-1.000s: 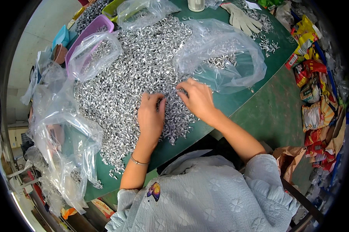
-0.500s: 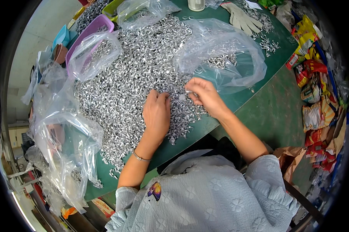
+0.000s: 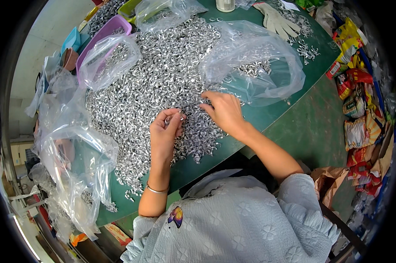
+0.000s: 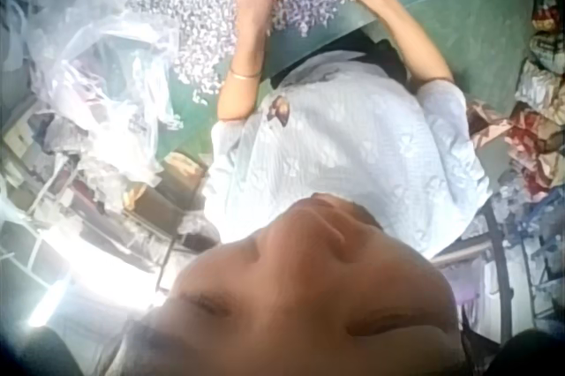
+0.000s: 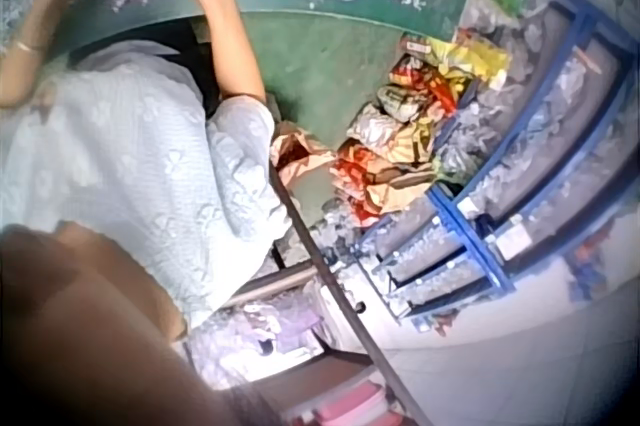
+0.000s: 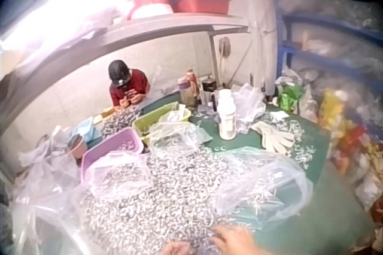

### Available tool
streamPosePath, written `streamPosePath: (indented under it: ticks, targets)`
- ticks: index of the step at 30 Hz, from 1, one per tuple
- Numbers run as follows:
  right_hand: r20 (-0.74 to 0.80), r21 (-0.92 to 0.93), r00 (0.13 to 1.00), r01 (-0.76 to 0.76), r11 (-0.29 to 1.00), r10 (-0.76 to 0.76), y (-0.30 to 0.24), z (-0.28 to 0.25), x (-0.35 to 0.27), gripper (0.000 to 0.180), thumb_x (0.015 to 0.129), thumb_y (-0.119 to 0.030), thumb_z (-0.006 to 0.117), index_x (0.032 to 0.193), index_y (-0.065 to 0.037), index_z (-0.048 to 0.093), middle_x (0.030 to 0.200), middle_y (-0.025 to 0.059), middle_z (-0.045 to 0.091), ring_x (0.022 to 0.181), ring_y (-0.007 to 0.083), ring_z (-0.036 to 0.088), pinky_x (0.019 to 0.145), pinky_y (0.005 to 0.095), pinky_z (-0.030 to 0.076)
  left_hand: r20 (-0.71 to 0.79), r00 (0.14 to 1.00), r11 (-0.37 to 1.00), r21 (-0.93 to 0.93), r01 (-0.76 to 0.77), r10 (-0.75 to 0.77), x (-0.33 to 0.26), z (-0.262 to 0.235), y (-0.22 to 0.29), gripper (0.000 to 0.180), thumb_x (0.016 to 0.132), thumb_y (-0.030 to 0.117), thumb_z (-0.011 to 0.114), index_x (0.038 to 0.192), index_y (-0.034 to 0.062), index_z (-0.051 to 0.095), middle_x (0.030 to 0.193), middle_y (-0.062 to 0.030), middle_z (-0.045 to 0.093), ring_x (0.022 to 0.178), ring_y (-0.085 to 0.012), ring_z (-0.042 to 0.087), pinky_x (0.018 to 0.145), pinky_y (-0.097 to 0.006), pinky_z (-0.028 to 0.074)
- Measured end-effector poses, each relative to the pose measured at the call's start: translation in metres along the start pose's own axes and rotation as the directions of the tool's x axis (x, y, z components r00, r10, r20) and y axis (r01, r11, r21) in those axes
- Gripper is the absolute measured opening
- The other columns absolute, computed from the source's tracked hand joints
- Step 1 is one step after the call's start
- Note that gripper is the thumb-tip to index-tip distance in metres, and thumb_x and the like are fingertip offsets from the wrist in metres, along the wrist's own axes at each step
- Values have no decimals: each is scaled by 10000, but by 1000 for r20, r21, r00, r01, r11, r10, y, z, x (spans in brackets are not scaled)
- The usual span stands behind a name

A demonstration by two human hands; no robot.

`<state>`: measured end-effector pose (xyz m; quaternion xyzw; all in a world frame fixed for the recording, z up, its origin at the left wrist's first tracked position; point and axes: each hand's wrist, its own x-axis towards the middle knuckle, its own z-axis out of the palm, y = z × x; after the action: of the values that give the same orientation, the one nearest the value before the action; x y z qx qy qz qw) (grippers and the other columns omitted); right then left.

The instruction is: The person sorts through a large pile of small silver-colored metal parts on a green workbench by hand, picking up individual pieces and placing them into different plastic bags.

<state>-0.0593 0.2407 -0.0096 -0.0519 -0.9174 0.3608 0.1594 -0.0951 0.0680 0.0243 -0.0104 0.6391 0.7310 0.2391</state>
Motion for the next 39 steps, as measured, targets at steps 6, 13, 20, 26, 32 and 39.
streamPosePath:
  ticks: [6, 13, 20, 26, 32, 39]
  targets:
    - [521, 842, 797, -539, -29, 307, 3, -32, -1, 223, 876, -124, 542, 1041, 24, 518, 610, -38, 454, 458, 63, 350, 410, 184, 258, 120, 935, 639, 700, -319, 335, -4, -3, 0, 98, 803, 12, 606, 895, -23, 613, 707, -107, 546, 594, -189, 527, 568, -299, 425]
    - [258, 462, 883, -470, 752, 393, -4, -15, 11, 218, 810, -220, 639, 855, -7, 622, 562, 36, 538, 451, 169, 450, 430, 283, 351, 119, 801, 382, 832, -403, 587, 4, 3, -1, 150, 780, 41, 640, 924, 5, 625, 748, -123, 499, 648, -251, 509, 602, -346, 419]
    - [-41, 119, 990, -128, 985, 134, -6, 13, 14, 187, 766, -176, 680, 758, -2, 612, 547, 60, 527, 458, 139, 464, 438, 298, 352, 212, 773, 247, 869, -430, 597, 23, 10, -5, 216, 749, 46, 668, 954, -2, 618, 779, -118, 457, 738, -270, 489, 657, -360, 414]
    - [358, 901, 845, -424, 90, 396, -4, -15, 8, 63, 849, -97, 542, 805, -60, 516, 682, 28, 583, 496, 88, 471, 439, 216, 362, 204, 786, 359, 803, -475, 584, 27, 8, -4, 159, 734, 2, 646, 874, -16, 573, 788, -128, 468, 742, -267, 493, 662, -350, 411]
    - [338, 871, 899, -411, 270, 279, 0, -20, 8, 73, 862, -89, 510, 796, -60, 496, 768, 75, 599, 572, 95, 525, 435, 209, 368, 89, 860, 647, 621, -442, 502, 24, 1, -1, 107, 783, -5, 614, 869, 10, 552, 762, -46, 527, 684, -132, 520, 580, -265, 418]
    - [293, 844, 918, -379, 380, 265, -14, -14, 19, 91, 857, -91, 544, 861, -10, 586, 715, 47, 597, 575, 118, 539, 487, 241, 415, 35, 999, 967, -255, 8, 0, 13, -14, 8, 92, 873, 15, 519, 965, 18, 513, 803, -21, 567, 678, -58, 514, 559, -175, 414]
